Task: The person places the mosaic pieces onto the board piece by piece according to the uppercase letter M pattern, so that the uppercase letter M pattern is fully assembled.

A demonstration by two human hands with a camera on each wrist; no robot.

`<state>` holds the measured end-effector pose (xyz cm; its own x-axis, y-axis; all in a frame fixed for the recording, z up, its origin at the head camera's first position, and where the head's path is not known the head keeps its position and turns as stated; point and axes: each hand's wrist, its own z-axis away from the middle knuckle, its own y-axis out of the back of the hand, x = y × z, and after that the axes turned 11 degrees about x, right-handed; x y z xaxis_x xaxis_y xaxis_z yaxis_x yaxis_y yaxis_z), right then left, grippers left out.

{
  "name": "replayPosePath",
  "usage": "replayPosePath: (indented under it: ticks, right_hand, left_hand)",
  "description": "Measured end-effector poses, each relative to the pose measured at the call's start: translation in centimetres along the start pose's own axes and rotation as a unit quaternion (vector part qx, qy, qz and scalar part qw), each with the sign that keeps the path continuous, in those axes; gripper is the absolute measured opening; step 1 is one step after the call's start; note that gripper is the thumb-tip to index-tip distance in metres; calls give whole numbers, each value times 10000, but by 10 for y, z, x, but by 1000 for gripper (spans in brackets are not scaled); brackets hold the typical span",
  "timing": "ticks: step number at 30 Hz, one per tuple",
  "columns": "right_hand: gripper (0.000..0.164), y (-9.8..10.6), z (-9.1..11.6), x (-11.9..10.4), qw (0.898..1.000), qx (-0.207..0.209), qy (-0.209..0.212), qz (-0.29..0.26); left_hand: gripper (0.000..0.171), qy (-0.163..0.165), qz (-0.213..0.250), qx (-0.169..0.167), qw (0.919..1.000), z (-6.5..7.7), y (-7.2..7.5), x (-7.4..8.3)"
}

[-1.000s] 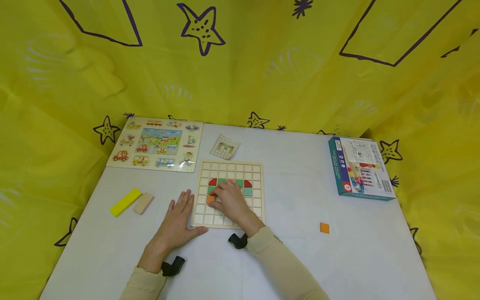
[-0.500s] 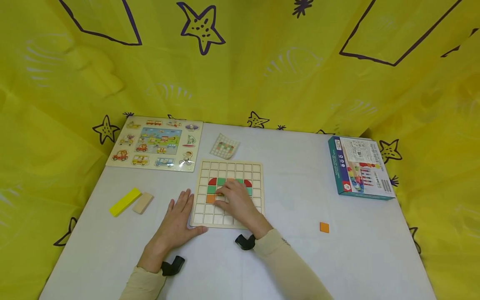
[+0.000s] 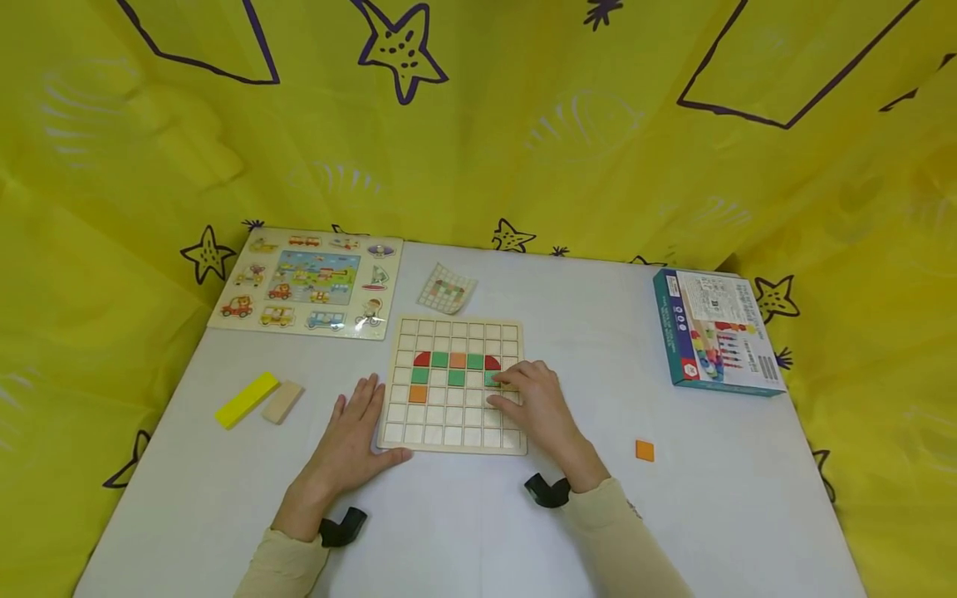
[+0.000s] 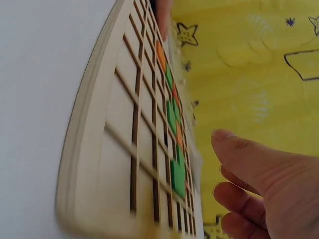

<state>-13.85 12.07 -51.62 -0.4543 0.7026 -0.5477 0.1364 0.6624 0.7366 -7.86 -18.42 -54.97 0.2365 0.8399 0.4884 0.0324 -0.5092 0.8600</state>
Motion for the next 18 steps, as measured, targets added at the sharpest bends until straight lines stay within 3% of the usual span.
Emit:
replayPosePath:
  ticks: [18]
  right_hand:
    - [31, 76, 70, 70, 9923, 562, -969, 525]
  left_hand:
    - [112, 34, -37, -72, 10000, 0, 2, 2]
